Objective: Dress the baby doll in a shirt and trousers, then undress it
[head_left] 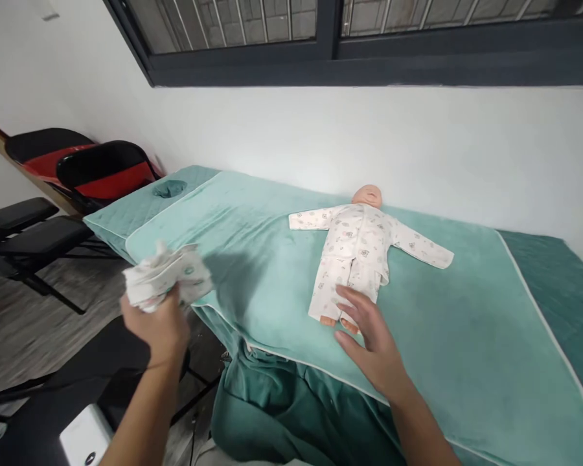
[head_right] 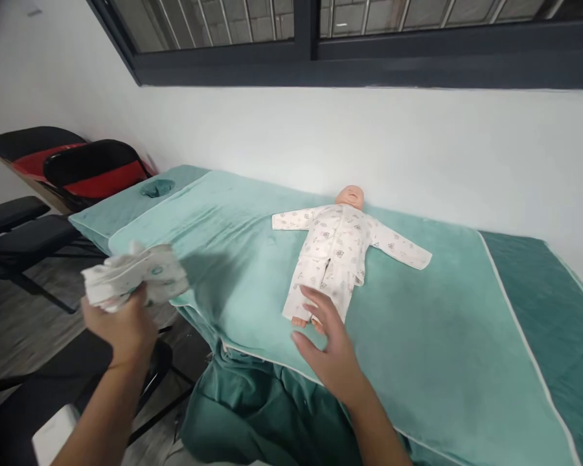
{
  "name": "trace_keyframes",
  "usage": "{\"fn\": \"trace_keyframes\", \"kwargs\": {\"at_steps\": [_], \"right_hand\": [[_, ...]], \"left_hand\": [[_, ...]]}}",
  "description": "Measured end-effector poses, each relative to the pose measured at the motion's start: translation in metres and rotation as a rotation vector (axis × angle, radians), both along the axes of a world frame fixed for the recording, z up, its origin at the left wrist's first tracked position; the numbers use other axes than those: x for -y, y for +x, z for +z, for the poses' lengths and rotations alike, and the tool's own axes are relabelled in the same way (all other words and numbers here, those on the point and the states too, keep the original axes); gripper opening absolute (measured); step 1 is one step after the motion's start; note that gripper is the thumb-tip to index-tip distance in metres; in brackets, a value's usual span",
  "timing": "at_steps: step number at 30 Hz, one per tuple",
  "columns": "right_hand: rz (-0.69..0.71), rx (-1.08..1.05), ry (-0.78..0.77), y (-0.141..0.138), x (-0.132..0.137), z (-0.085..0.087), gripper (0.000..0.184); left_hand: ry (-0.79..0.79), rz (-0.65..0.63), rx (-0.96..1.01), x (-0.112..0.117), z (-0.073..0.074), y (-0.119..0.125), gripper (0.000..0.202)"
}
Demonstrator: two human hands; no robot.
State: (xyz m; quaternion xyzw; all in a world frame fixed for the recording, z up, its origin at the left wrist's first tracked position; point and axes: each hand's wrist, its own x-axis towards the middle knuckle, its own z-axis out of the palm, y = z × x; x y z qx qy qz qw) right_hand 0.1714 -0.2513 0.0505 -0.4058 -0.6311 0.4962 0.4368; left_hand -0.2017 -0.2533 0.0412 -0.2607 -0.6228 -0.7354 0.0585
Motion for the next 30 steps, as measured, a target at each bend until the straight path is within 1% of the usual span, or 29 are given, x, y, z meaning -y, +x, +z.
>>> {"fn": "trace_keyframes", "kwargs": {"at_steps": [1, 3, 5, 7, 8, 10, 12, 14, 17, 19, 21, 23, 24, 25, 26, 27, 28, 29, 30], "right_hand": [[0.045, 0.019, 0.014, -0.010, -0.008, 0.011, 0.064], [0.064, 0.020, 0.135, -0.027, -0.026, 0.026, 0.086], [0.040, -0.001, 0.236, -0.035, -0.044, 0.035, 0.099], [0.020, -0.052, 0.263, -0.036, -0.056, 0.038, 0.103], [0.010, -0.084, 0.258, -0.035, -0.060, 0.039, 0.102], [-0.018, -0.141, 0.243, -0.030, -0.061, 0.040, 0.101], [-0.095, -0.157, 0.252, -0.025, -0.059, 0.039, 0.096], [-0.220, -0.118, 0.288, -0.018, -0.057, 0.037, 0.088], [-0.414, -0.027, 0.367, -0.002, -0.057, 0.035, 0.073], [-0.510, 0.030, 0.447, 0.019, -0.056, 0.038, 0.068], [-0.607, 0.111, 0.548, 0.048, -0.053, 0.043, 0.066], [-0.715, 0.218, 0.619, 0.084, -0.048, 0.047, 0.070], [-0.780, 0.278, 0.618, 0.104, -0.045, 0.046, 0.071], [-0.841, 0.351, 0.595, 0.123, -0.043, 0.042, 0.073], [-0.905, 0.425, 0.559, 0.143, -0.041, 0.034, 0.073], [-0.945, 0.512, 0.499, 0.160, -0.039, 0.022, 0.072], [-0.918, 0.605, 0.415, 0.176, -0.038, 0.008, 0.068], [-0.863, 0.678, 0.339, 0.189, -0.036, -0.007, 0.067], [-0.849, 0.748, 0.255, 0.200, -0.035, -0.023, 0.068]], "left_hand": [[0.115, -0.065, 0.040, -0.013, 0.012, 0.028, 0.046], [0.311, -0.281, 0.119, -0.033, 0.036, 0.084, 0.048], [0.322, -0.569, 0.257, -0.043, 0.055, 0.132, 0.047], [0.282, -0.867, 0.432, -0.049, 0.066, 0.169, 0.049], [0.252, -0.980, 0.520, -0.052, 0.068, 0.183, 0.049], [0.202, -1.127, 0.657, -0.058, 0.067, 0.207, 0.049], [0.162, -1.209, 0.750, -0.063, 0.060, 0.225, 0.051], [0.138, -1.253, 0.811, -0.067, 0.052, 0.240, 0.053], [0.057, -1.340, 0.841, -0.066, 0.043, 0.254, 0.054], [-0.053, -1.432, 0.777, -0.064, 0.040, 0.255, 0.053], [-0.141, -1.492, 0.653, -0.063, 0.038, 0.249, 0.050], [-0.176, -1.482, 0.539, -0.063, 0.034, 0.237, 0.043], [-0.185, -1.457, 0.505, -0.063, 0.030, 0.230, 0.037], [-0.193, -1.425, 0.485, -0.064, 0.025, 0.223, 0.032], [-0.201, -1.387, 0.479, -0.064, 0.020, 0.217, 0.027], [-0.206, -1.349, 0.482, -0.066, 0.014, 0.211, 0.024], [-0.207, -1.316, 0.490, -0.067, 0.009, 0.207, 0.023], [-0.207, -1.289, 0.499, -0.068, 0.006, 0.203, 0.022], [-0.204, -1.270, 0.503, -0.068, 0.004, 0.201, 0.021]]}}
